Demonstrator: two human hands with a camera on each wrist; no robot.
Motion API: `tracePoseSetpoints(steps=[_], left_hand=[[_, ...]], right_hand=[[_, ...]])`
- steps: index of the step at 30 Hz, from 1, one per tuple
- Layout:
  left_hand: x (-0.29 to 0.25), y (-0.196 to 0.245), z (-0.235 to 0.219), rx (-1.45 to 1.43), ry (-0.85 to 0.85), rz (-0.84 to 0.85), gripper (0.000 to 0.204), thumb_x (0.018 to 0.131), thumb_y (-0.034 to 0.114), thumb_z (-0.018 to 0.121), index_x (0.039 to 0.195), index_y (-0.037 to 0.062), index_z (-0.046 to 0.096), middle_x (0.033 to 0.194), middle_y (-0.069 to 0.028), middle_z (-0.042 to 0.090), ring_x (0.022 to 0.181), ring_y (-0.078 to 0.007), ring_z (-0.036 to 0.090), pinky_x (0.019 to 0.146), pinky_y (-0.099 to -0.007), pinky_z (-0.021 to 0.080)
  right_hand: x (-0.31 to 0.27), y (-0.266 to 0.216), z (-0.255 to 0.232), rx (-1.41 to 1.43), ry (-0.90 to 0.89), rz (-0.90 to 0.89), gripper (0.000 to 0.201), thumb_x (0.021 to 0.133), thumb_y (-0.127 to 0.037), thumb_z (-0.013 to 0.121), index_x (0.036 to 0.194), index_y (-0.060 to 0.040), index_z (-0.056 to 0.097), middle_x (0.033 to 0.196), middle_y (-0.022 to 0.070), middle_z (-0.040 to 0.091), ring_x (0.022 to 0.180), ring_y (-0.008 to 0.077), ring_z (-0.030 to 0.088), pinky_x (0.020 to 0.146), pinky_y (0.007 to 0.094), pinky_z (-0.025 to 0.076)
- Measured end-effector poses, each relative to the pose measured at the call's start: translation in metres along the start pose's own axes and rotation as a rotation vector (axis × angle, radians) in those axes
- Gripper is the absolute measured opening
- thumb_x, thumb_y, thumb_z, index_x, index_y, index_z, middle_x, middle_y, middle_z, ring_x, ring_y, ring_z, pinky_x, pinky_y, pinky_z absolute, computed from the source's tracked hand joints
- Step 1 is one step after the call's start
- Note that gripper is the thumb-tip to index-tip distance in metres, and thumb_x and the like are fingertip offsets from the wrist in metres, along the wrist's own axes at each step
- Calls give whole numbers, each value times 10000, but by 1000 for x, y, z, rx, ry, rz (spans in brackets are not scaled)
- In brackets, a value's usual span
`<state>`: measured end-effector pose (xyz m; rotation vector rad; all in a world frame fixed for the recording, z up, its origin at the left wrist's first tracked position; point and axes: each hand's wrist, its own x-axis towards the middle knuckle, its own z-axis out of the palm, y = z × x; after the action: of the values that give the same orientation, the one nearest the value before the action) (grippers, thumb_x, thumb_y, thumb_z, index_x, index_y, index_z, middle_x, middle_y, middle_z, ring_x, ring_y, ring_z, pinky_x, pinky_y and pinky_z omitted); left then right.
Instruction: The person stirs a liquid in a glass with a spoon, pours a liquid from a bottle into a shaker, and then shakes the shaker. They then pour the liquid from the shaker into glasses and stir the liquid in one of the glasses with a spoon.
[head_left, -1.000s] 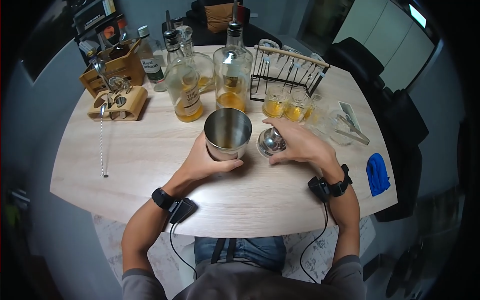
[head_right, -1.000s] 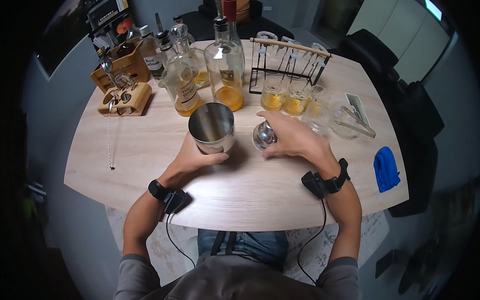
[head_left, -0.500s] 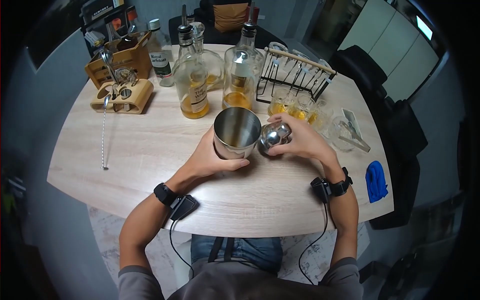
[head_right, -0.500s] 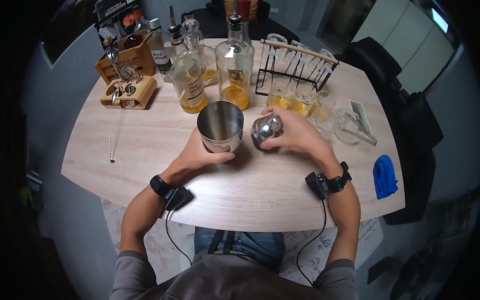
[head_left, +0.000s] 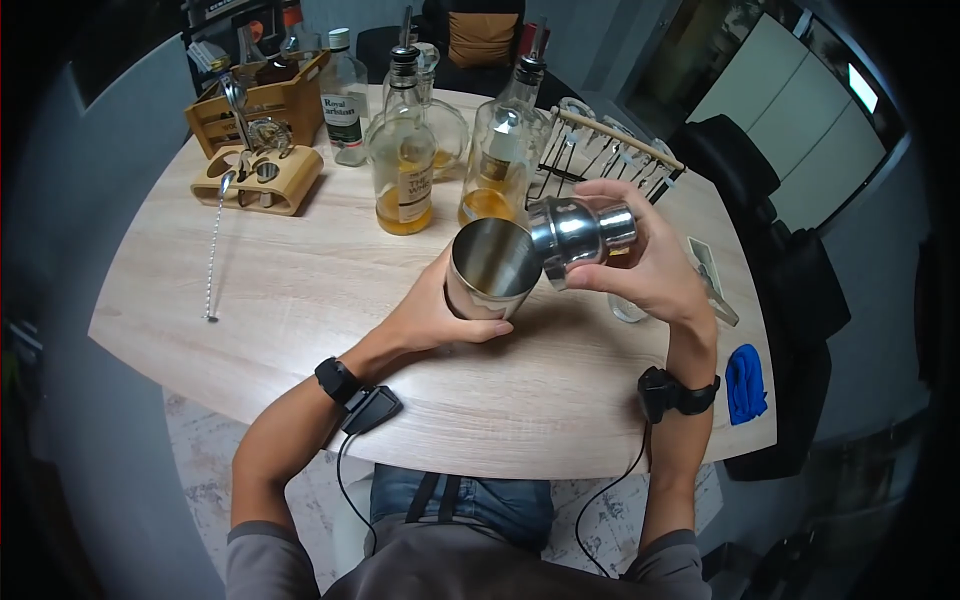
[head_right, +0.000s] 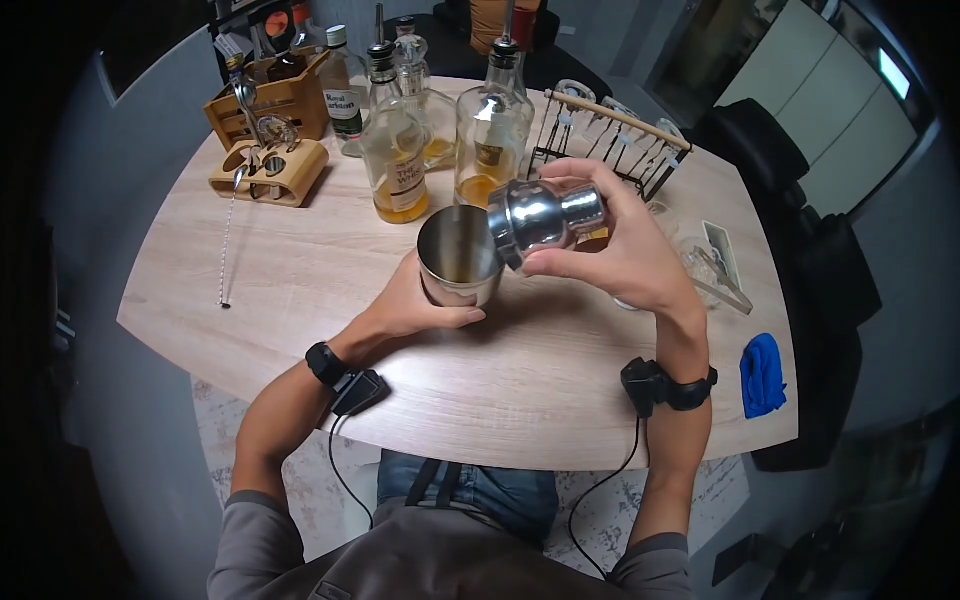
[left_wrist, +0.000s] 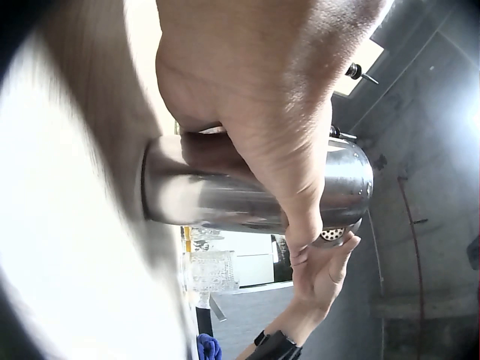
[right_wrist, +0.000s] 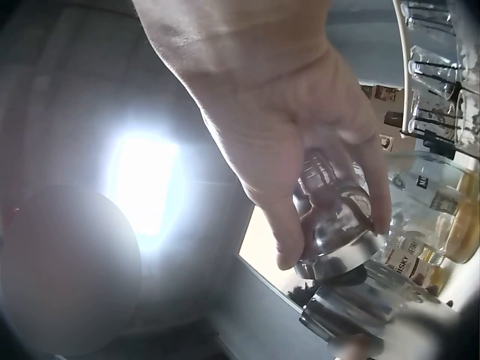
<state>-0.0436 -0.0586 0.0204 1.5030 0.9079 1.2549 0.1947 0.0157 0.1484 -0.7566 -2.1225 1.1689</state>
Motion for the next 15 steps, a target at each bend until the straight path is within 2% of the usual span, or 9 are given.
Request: tracePoseSetpoints(steps=[8,11,13,15], left_hand=[[2,-2,2,-34,0,29,1045,673,285,924,1499,12,346,1434,-171,496,1345,-265,480,1125,-394,388],[2,0,3,-83,-2,54,1044,676,274,923,1502,11,341,1436,-167,494,1345,-264,481,1122,-393,391],[1,3,3,-97,-6,51,1044,681,269,921,1505,11,334,1437,-165,493,1343,-265,485,1123,-394,393],[2,1,3,-96,-8,58,1050,681,272,920,1507,11,329,1437,-165,492,1343,-266,485,1126,-395,393]], right_hand=[[8,-6,18,-72,-92,-21,911,686,-265,952,1431,-52,472,1219,159,637,1100,228,666,898,335,581],[10,-7,27,-21,-82,-61,958,672,-273,958,1453,-48,450,1215,161,643,1089,243,673,881,335,583],[12,-5,30,-145,-59,-140,973,669,-281,956,1464,-53,444,1198,159,658,1083,239,676,840,331,586],[12,-9,32,-143,-60,-126,972,675,-283,951,1471,-56,441,1196,156,665,1086,234,676,826,327,584]])
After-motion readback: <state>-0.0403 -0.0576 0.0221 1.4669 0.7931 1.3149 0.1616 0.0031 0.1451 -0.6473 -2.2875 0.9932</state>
